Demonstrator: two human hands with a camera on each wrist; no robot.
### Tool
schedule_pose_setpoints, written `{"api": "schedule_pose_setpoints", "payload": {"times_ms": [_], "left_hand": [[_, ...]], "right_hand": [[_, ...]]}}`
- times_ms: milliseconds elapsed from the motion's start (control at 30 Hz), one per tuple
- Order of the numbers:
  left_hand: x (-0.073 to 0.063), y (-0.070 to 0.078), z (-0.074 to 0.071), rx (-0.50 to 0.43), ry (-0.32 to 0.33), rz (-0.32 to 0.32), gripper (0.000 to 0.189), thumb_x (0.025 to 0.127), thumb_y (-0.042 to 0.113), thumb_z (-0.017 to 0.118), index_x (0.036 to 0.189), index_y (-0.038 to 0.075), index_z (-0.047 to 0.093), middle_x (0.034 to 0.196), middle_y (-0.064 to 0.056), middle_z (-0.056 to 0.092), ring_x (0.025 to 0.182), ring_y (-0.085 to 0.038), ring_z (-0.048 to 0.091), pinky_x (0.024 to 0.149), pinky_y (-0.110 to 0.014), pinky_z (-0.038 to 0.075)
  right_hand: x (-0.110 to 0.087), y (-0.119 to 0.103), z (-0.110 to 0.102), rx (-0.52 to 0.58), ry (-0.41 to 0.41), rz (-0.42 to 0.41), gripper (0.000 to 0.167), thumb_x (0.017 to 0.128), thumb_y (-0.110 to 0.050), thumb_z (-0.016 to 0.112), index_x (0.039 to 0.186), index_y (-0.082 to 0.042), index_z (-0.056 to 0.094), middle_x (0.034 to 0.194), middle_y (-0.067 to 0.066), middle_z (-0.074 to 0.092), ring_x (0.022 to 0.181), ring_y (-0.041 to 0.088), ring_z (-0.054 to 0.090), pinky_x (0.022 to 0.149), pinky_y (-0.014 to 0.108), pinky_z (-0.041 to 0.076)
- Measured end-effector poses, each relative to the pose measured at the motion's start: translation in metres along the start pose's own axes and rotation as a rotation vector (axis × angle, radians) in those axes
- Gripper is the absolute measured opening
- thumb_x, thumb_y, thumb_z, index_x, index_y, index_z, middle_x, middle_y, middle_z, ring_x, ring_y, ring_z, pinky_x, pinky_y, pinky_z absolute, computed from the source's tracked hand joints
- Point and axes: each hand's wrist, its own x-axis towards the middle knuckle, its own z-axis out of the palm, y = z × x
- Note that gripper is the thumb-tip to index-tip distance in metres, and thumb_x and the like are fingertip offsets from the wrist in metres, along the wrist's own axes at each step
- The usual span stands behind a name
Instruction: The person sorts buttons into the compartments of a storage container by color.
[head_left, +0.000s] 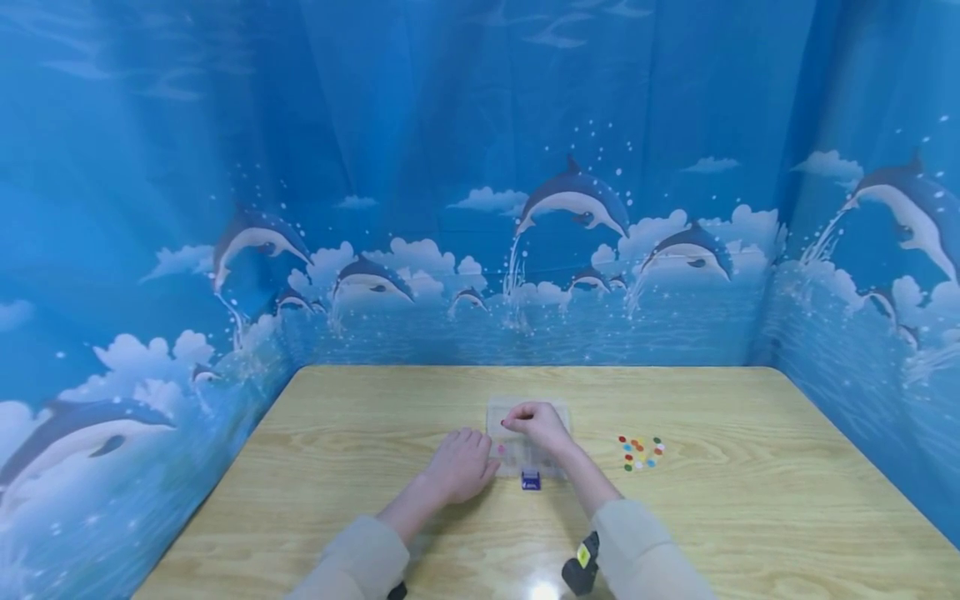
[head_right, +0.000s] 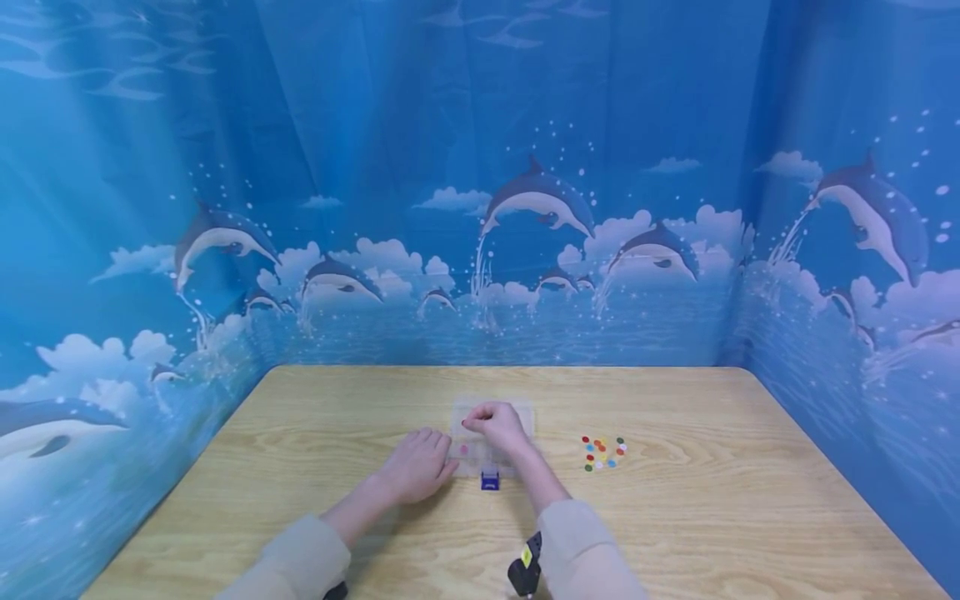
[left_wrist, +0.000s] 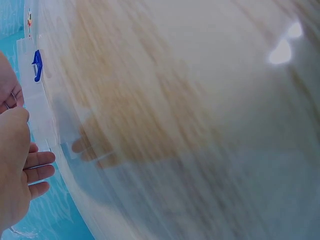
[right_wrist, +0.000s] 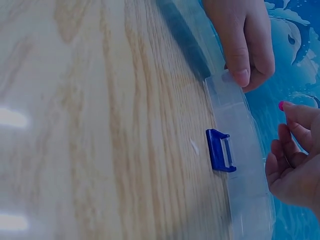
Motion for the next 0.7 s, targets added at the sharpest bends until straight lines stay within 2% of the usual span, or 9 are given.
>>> {"api": "schedule_pose_setpoints", "payload": {"times_ms": [300,700], "left_hand": [[-0.0003,0.0004,0.0005,0.009,0.005,0.003,0.039,0.097,0.039,0.04,0.108,0.005,0.054,0.1,-0.007,0.056,0.097,-0.021,0.052,0.091,-0.036,0.043],[0.0001,-0.0003,0.0008,0.014,0.016,0.01,0.036,0.097,0.038,0.041,0.105,0.005,0.054,0.093,-0.005,0.054,0.092,-0.02,0.051,0.089,-0.035,0.043]], "right_hand": [[-0.0005,-0.0005,0.0038,0.022,-0.006,0.022,0.005,0.082,-0.005,0.066,0.082,0.0,0.066,0.082,0.007,0.066,0.08,0.015,0.058,0.079,0.034,0.047],[-0.0015,-0.0025,0.0075,-0.002,-0.033,0.06,0.004,0.083,-0.006,0.064,0.083,-0.003,0.067,0.081,0.004,0.066,0.08,0.015,0.058,0.079,0.034,0.047]]}}
